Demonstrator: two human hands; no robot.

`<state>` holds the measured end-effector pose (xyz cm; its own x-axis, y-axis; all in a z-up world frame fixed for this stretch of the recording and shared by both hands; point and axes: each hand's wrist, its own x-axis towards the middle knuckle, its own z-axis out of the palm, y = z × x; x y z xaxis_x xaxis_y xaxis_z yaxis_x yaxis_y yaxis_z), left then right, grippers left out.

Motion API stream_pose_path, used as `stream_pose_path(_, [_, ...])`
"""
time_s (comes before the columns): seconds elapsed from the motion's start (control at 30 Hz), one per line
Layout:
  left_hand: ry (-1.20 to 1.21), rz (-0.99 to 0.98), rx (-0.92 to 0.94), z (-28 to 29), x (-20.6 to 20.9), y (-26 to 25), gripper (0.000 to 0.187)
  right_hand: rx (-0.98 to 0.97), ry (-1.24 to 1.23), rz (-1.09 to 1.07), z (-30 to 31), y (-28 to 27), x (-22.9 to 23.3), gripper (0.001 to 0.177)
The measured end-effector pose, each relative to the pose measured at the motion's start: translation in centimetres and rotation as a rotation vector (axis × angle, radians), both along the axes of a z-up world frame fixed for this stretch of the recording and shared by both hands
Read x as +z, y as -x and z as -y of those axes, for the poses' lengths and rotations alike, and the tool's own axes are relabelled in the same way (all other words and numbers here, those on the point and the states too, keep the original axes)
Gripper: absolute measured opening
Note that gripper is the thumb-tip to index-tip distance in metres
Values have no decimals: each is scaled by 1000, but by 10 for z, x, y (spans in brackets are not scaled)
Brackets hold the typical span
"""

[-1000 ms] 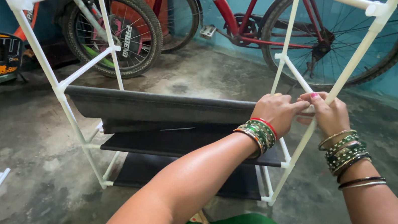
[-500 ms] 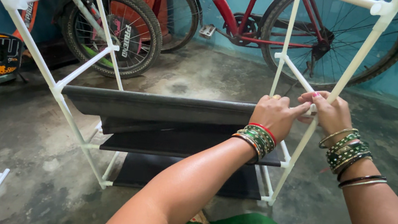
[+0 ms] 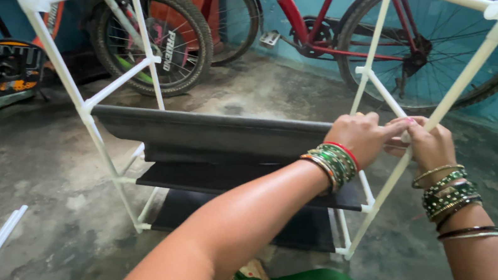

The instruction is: The person assembles a white PVC shelving unit by inserting black fabric shelves into the frame. They pick up each shelf from the floor, thread it onto the horizontal supports, and adjust it into place.

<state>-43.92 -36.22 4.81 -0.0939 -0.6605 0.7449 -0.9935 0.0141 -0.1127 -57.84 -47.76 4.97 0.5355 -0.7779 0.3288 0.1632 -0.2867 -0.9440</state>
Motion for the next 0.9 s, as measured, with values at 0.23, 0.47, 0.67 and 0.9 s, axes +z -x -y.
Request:
stream_pose_path(0.23, [8,-130,9,3,-10,4,29,-31,49,-23,4,2,-5,31])
stream_pose_path(0.47, [21,-150,-17,-1,-1,4,27,30,-19,22,-6,2,-3,35])
stream_pose_path(0.67, [67,-181,-88,-7,-2,5,28,42,-80,73,-10,2,-2,37])
stream_pose_path(0.9, [-15,-202,-118,-8,0,6,25,68,-126,66,-7,4,-4,34])
